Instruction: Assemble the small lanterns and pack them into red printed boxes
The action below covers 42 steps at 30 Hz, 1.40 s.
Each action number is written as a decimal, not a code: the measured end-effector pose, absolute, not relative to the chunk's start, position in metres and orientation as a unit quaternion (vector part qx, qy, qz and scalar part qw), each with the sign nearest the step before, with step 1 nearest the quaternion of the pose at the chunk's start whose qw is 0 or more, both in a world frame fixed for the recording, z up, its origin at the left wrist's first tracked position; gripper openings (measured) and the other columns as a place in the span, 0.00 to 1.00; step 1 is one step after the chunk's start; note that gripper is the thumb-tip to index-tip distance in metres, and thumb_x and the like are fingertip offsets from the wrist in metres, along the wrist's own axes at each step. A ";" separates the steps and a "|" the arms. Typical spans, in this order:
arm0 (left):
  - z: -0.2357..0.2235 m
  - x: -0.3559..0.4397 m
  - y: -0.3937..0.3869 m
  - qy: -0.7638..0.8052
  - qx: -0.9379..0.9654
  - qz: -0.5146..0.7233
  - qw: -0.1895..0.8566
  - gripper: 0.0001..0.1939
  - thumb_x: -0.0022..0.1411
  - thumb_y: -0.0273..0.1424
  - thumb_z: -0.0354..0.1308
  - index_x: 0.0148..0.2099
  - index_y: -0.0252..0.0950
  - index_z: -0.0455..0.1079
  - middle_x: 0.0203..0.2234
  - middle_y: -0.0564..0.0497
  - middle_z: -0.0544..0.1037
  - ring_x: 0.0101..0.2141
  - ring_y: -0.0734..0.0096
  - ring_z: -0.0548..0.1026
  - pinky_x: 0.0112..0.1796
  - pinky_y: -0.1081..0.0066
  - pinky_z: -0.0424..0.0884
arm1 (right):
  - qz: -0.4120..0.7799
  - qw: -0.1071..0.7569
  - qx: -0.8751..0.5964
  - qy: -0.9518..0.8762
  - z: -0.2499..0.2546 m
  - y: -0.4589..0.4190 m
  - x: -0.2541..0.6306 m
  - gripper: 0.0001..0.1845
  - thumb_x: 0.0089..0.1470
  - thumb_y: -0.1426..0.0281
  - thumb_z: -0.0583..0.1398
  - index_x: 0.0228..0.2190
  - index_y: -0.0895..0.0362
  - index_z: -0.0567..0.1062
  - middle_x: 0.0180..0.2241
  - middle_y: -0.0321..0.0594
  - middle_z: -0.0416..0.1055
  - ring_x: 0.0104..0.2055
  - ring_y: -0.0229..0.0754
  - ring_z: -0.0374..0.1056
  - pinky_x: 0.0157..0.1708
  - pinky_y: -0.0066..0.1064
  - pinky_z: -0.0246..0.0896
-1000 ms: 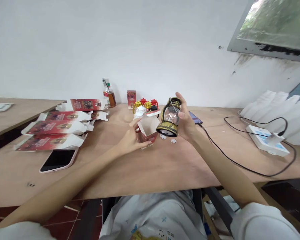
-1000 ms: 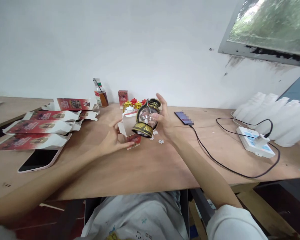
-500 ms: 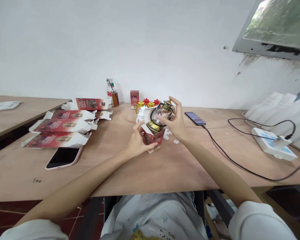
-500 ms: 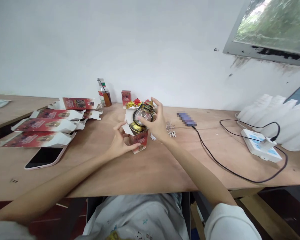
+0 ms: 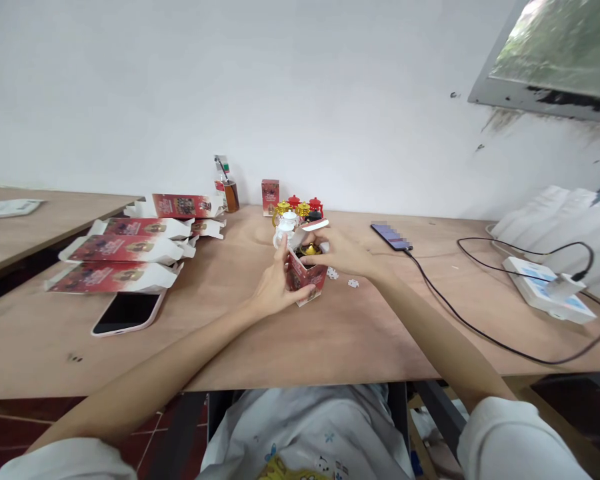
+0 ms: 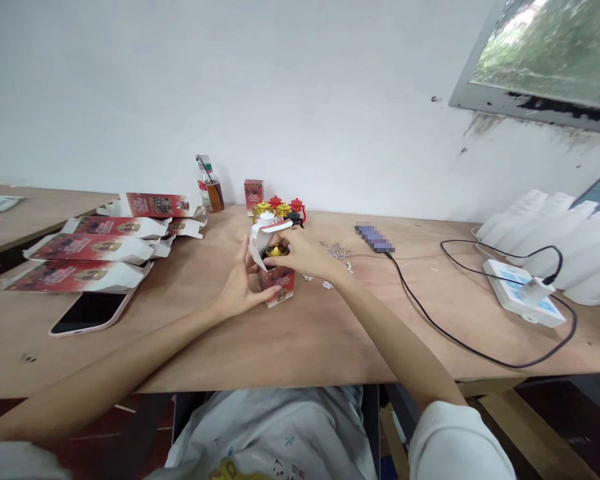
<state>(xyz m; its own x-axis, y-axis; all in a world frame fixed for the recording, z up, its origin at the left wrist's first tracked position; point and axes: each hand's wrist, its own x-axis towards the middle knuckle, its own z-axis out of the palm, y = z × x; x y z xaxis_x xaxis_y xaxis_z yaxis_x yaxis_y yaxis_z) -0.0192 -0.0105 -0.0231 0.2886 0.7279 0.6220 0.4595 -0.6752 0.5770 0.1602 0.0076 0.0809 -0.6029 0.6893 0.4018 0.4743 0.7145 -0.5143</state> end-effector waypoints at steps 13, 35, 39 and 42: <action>-0.015 -0.023 -0.014 0.293 0.848 0.440 0.048 0.34 0.56 0.37 0.60 0.63 0.44 0.53 0.47 0.45 0.64 0.47 0.59 0.69 0.47 0.60 0.70 | 0.450 0.402 -0.220 -0.766 0.073 0.030 0.189 0.16 0.48 0.66 0.61 0.41 0.55 0.71 0.43 0.43 0.74 0.47 0.45 0.70 0.48 0.42 0.65; 0.001 -0.024 -0.010 0.295 0.834 0.437 0.161 0.27 0.56 0.35 0.60 0.56 0.38 0.58 0.51 0.42 0.66 0.49 0.58 0.69 0.43 0.61 0.74 | 0.163 0.321 -0.185 -0.915 0.055 0.011 0.174 0.23 0.64 0.57 0.47 0.55 0.48 0.67 0.56 0.40 0.67 0.59 0.43 0.60 0.60 0.45 0.54; -0.004 -0.023 -0.010 0.298 0.833 0.439 0.156 0.28 0.55 0.34 0.61 0.56 0.38 0.57 0.51 0.42 0.67 0.50 0.56 0.69 0.46 0.57 0.73 | 0.124 0.300 -0.195 -0.926 0.055 0.010 0.176 0.23 0.63 0.56 0.47 0.56 0.46 0.66 0.57 0.39 0.65 0.60 0.44 0.59 0.60 0.46 0.54; -0.014 -0.021 -0.009 0.300 0.810 0.471 0.177 0.32 0.53 0.34 0.63 0.56 0.38 0.53 0.52 0.41 0.65 0.52 0.55 0.69 0.48 0.53 0.72 | 0.077 0.273 -0.200 -0.938 0.052 0.009 0.179 0.24 0.62 0.55 0.49 0.58 0.45 0.64 0.60 0.39 0.61 0.62 0.47 0.55 0.61 0.49 0.50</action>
<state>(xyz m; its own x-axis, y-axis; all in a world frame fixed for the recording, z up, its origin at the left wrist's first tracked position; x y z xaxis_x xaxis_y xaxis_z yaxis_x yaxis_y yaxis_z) -0.0213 -0.0086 -0.0141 0.3756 0.6533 0.6574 0.3201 -0.7571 0.5695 0.1795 0.0094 0.0524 -0.7707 0.4165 0.4822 0.3327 0.9085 -0.2530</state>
